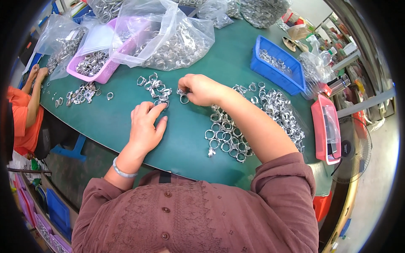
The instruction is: The person sorts metal clamp rings from a pile on the table, places them into a separate group by hand, and retrieves additional clamp rings from a plastic bag onto the table.
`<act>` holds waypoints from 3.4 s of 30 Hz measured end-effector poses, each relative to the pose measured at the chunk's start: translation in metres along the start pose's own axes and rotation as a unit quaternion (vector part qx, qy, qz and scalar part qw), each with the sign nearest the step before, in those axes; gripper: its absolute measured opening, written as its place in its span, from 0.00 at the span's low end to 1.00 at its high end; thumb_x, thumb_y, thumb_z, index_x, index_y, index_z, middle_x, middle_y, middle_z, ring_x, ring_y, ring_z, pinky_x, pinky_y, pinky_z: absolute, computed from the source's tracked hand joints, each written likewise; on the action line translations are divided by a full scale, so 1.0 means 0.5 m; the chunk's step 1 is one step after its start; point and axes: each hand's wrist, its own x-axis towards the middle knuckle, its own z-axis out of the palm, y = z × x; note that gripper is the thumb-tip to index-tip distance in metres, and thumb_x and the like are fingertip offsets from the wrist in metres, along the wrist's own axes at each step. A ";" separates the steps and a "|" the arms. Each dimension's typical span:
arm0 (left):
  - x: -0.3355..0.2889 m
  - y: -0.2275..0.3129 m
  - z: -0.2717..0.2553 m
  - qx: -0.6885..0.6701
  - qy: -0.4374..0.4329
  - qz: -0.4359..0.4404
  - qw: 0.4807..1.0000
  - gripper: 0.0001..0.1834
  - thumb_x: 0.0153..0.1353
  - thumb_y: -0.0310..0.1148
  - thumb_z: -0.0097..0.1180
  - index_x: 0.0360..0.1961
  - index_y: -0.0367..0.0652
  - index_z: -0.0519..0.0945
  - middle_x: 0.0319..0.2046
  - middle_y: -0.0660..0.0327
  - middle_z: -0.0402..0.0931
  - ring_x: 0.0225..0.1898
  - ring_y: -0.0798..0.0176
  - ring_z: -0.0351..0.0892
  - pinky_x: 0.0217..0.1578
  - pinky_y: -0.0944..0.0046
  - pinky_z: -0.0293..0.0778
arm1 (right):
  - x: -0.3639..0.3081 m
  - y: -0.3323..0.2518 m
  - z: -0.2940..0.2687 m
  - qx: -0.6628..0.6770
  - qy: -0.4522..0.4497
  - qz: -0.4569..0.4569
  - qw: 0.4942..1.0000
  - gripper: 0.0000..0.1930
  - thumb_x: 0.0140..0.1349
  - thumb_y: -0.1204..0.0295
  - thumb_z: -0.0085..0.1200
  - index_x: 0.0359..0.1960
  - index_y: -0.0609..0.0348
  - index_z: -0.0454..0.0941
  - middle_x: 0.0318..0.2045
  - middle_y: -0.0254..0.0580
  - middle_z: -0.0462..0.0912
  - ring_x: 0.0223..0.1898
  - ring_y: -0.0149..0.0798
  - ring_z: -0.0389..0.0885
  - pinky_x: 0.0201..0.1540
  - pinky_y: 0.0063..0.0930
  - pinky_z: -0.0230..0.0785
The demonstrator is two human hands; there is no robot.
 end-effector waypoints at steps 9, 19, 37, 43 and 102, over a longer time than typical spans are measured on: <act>0.000 0.000 0.002 -0.001 0.008 0.004 1.000 0.17 0.49 0.27 0.61 0.44 0.45 0.80 0.35 0.58 0.70 0.40 0.55 0.70 0.45 0.56 0.63 | -0.011 -0.024 0.016 -0.058 0.016 -0.049 0.997 0.14 0.47 0.72 0.60 0.35 0.60 0.74 0.34 0.44 0.77 0.40 0.48 0.77 0.42 0.40 0.70; 0.000 -0.003 0.004 -0.018 0.041 0.006 0.999 0.09 0.49 0.26 0.60 0.35 0.42 0.80 0.39 0.58 0.73 0.43 0.53 0.72 0.47 0.55 0.65 | -0.002 -0.063 -0.033 -0.178 -0.057 -0.011 0.982 0.14 0.47 0.71 0.63 0.37 0.57 0.77 0.41 0.45 0.76 0.45 0.50 0.75 0.47 0.41 0.69; -0.003 -0.007 0.005 -0.047 0.060 -0.004 0.997 0.10 0.48 0.24 0.58 0.34 0.42 0.80 0.38 0.58 0.75 0.43 0.52 0.74 0.47 0.56 0.67 | -0.008 -0.021 0.011 -0.052 -0.011 -0.065 0.996 0.16 0.46 0.84 0.55 0.39 0.58 0.76 0.40 0.43 0.76 0.46 0.49 0.75 0.49 0.38 0.69; -0.003 -0.006 0.005 -0.050 0.058 -0.010 0.997 0.10 0.47 0.23 0.58 0.34 0.42 0.79 0.39 0.57 0.75 0.43 0.52 0.74 0.46 0.56 0.67 | -0.031 -0.004 0.003 -0.015 -0.016 -0.074 0.997 0.14 0.46 0.85 0.53 0.37 0.59 0.76 0.41 0.44 0.77 0.47 0.51 0.75 0.50 0.39 0.69; -0.004 -0.010 -0.001 0.003 0.005 -0.023 1.000 0.16 0.49 0.27 0.57 0.42 0.42 0.79 0.43 0.59 0.77 0.49 0.52 0.71 0.54 0.52 0.60 | 0.007 -0.088 -0.003 0.021 -0.121 -0.096 0.988 0.15 0.51 0.75 0.59 0.42 0.61 0.78 0.36 0.45 0.81 0.39 0.46 0.79 0.45 0.37 0.71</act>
